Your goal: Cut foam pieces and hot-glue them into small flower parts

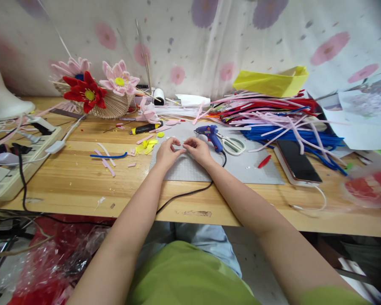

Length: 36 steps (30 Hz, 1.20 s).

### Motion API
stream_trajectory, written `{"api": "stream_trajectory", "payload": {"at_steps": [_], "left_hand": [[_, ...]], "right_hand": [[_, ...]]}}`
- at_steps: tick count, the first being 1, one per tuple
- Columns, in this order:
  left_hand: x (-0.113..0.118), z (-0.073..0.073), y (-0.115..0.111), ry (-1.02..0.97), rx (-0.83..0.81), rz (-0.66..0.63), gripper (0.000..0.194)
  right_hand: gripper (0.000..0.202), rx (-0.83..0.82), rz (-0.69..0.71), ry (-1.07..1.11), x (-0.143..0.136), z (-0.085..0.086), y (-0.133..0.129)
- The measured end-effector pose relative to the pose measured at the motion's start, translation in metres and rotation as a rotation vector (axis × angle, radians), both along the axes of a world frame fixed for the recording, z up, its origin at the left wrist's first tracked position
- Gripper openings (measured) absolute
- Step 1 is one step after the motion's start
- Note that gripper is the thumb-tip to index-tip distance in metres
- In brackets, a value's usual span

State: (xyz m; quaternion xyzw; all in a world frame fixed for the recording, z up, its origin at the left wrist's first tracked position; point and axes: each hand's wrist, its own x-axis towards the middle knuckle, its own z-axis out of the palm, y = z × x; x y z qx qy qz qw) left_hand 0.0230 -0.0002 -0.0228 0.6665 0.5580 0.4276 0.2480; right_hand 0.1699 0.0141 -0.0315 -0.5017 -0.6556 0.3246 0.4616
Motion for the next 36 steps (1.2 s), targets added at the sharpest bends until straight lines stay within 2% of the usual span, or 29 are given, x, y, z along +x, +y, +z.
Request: {"api": "stream_trajectory", "payload": {"at_steps": [3,7,10,13,15,17,21,27,30,33,36], "left_hand": [[-0.001,0.001,0.000,0.002,-0.038,-0.026,0.023],[-0.010,0.002,0.003,0.020,-0.092,0.048,0.021],[-0.013,0.001,0.004,0.024,-0.066,0.096,0.021],[-0.009,0.001,0.002,-0.027,-0.001,0.035,0.027],[-0.005,0.003,0.000,-0.045,-0.017,-0.022,0.027],[-0.002,0.006,-0.003,-0.034,-0.049,-0.026,0.024],[-0.004,0.008,-0.003,0.059,-0.035,0.025,0.021],[-0.006,0.002,0.001,0.295,0.055,0.029,0.027],[-0.005,0.000,0.002,0.344,0.069,0.036,0.027],[-0.005,0.002,0.002,0.381,0.038,0.037,0.027],[-0.005,0.006,-0.002,0.412,-0.007,0.035,0.029]], "right_hand": [[0.008,-0.016,-0.017,0.056,0.000,0.002,0.001],[0.009,-0.021,-0.066,0.106,0.002,0.003,0.002],[0.010,-0.036,-0.067,0.119,0.002,0.003,0.002],[0.010,-0.032,-0.038,0.117,0.001,0.003,0.001],[0.009,-0.023,-0.021,0.121,0.000,0.003,0.001],[0.009,-0.024,-0.011,0.132,-0.001,0.003,0.000],[0.010,-0.047,-0.011,0.130,-0.001,0.003,0.000],[0.010,-0.011,-0.130,0.016,0.001,0.002,-0.002],[0.010,0.081,-0.198,-0.007,0.004,0.006,-0.005],[0.013,0.246,-0.284,-0.002,0.010,0.014,-0.012],[0.014,0.389,-0.315,0.009,0.020,0.026,-0.018]]}}
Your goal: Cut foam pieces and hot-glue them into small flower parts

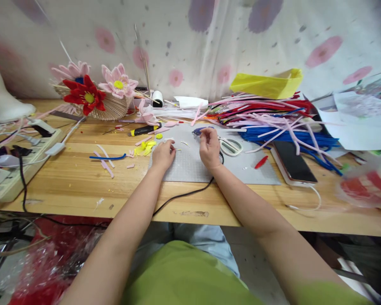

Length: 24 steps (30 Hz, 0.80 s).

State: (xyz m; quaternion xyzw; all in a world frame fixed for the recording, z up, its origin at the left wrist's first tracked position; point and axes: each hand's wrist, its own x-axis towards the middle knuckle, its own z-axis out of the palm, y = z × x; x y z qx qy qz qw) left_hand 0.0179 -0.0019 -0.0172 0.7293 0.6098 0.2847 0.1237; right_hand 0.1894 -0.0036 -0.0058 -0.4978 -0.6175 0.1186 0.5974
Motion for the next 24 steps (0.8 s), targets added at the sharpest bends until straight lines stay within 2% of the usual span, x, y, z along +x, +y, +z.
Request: {"api": "stream_trajectory", "payload": {"at_steps": [2,4,6,8,10,13,16,20,24], "left_hand": [[-0.001,0.002,-0.002,-0.003,-0.012,-0.003,0.033],[-0.002,0.003,-0.003,-0.049,-0.023,-0.023,0.039],[-0.004,0.003,-0.001,-0.144,-0.054,-0.047,0.047],[-0.007,0.002,0.005,-0.258,-0.085,-0.047,0.052],[-0.009,0.002,0.013,-0.345,-0.090,-0.022,0.054],[-0.012,0.001,0.026,-0.397,-0.100,0.005,0.051],[-0.016,0.003,0.033,-0.383,-0.123,0.044,0.043],[-0.025,0.009,0.037,-0.396,-0.117,0.106,0.034],[-0.030,0.014,0.035,-0.424,-0.151,0.001,0.038]], "right_hand": [[0.014,0.031,0.012,-0.007,0.010,0.011,-0.002],[0.013,-0.050,0.082,-0.040,0.024,0.026,-0.002],[0.011,-0.271,0.265,-0.136,0.043,0.041,-0.003],[0.012,-0.593,0.513,-0.277,0.064,0.053,-0.005],[0.015,-0.839,0.619,-0.378,0.087,0.060,-0.008],[0.019,-0.986,0.557,-0.416,0.114,0.061,-0.013],[0.022,-1.036,0.444,-0.425,0.126,0.057,-0.016],[0.027,-0.959,0.319,-0.403,0.124,0.048,-0.014],[0.032,-0.801,0.214,-0.289,0.118,0.034,-0.006]]}}
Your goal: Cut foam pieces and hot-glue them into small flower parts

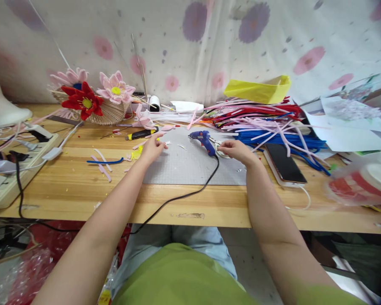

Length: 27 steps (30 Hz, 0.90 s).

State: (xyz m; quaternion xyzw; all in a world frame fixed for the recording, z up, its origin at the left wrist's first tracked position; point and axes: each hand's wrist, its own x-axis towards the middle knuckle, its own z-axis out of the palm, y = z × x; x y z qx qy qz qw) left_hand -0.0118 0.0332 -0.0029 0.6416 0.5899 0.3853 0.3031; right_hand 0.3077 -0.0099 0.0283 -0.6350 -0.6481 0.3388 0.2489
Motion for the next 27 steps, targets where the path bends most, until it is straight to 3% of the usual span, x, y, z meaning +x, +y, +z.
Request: {"api": "stream_trajectory", "payload": {"at_steps": [8,11,13,17,20,23,27], "left_hand": [[0.002,0.006,-0.010,0.136,-0.006,-0.360,0.037],[-0.005,0.011,-0.013,0.218,0.020,-0.426,0.037],[-0.012,0.013,-0.012,0.262,0.033,-0.355,0.031],[-0.024,0.011,-0.011,0.218,0.122,-0.076,0.017],[-0.024,0.007,-0.014,0.130,0.188,0.091,0.021],[-0.017,0.006,-0.021,0.088,0.252,0.277,0.036],[-0.012,0.003,-0.029,0.034,0.243,0.334,0.044]], "right_hand": [[0.030,0.222,-0.199,0.067,-0.004,-0.018,0.012],[0.026,0.240,-0.298,0.063,-0.009,-0.021,0.015],[0.025,0.252,-0.336,0.055,-0.012,-0.022,0.017],[0.021,0.298,-0.355,-0.002,-0.019,-0.023,0.017],[0.015,0.333,-0.322,-0.062,-0.023,-0.023,0.010],[0.018,0.347,-0.198,-0.130,-0.025,-0.019,-0.003],[0.028,0.246,0.064,-0.168,-0.036,-0.009,-0.019]]}}
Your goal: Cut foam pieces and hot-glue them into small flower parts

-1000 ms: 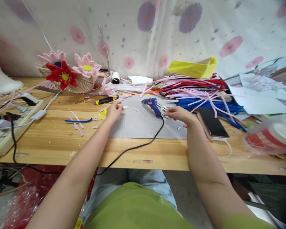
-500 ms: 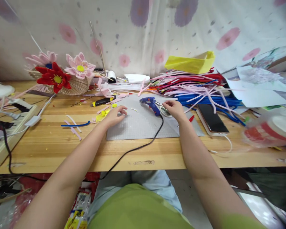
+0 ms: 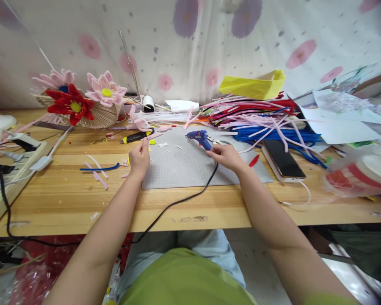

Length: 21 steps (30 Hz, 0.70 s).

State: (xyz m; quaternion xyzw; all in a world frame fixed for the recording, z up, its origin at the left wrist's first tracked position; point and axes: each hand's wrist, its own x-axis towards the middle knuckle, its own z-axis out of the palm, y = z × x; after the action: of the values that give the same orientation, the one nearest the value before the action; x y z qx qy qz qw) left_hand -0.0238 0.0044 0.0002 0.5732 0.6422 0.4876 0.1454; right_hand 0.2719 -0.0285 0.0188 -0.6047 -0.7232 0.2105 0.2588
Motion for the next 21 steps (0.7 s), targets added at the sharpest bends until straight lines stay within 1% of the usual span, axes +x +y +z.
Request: {"api": "stream_trajectory", "payload": {"at_steps": [3,5,7,8,11,13,15,17,18,21], "left_hand": [[-0.003,-0.006,-0.001,-0.006,-0.012,-0.003,0.036],[-0.006,-0.010,-0.001,-0.009,0.018,-0.019,0.023],[-0.009,-0.012,0.000,-0.036,0.022,-0.041,0.018],[-0.010,-0.012,0.001,-0.059,0.011,-0.050,0.019],[-0.013,-0.013,0.004,-0.157,-0.024,-0.069,0.019],[-0.016,-0.014,0.006,-0.233,-0.019,-0.074,0.018],[-0.021,-0.015,0.009,-0.301,-0.010,-0.078,0.018],[-0.026,-0.014,0.011,-0.334,0.003,-0.071,0.018],[-0.029,-0.013,0.012,-0.338,0.012,-0.060,0.017],[-0.036,-0.010,0.015,-0.351,0.049,-0.034,0.015]], "right_hand": [[0.028,-0.030,0.109,0.041,-0.022,0.004,0.002],[0.019,-0.017,0.158,0.071,-0.043,0.002,0.011],[0.009,0.027,0.209,0.065,-0.068,-0.002,0.023],[0.011,0.035,0.214,0.051,-0.080,-0.005,0.030],[0.023,0.006,0.165,-0.017,-0.116,-0.015,0.047],[0.026,0.019,0.140,-0.071,-0.133,-0.021,0.054],[0.027,0.042,0.104,-0.110,-0.143,-0.025,0.058],[0.028,0.043,0.091,-0.127,-0.143,-0.026,0.059],[0.028,0.034,0.110,-0.126,-0.140,-0.026,0.059],[0.028,-0.031,0.246,-0.093,-0.124,-0.022,0.057]]}}
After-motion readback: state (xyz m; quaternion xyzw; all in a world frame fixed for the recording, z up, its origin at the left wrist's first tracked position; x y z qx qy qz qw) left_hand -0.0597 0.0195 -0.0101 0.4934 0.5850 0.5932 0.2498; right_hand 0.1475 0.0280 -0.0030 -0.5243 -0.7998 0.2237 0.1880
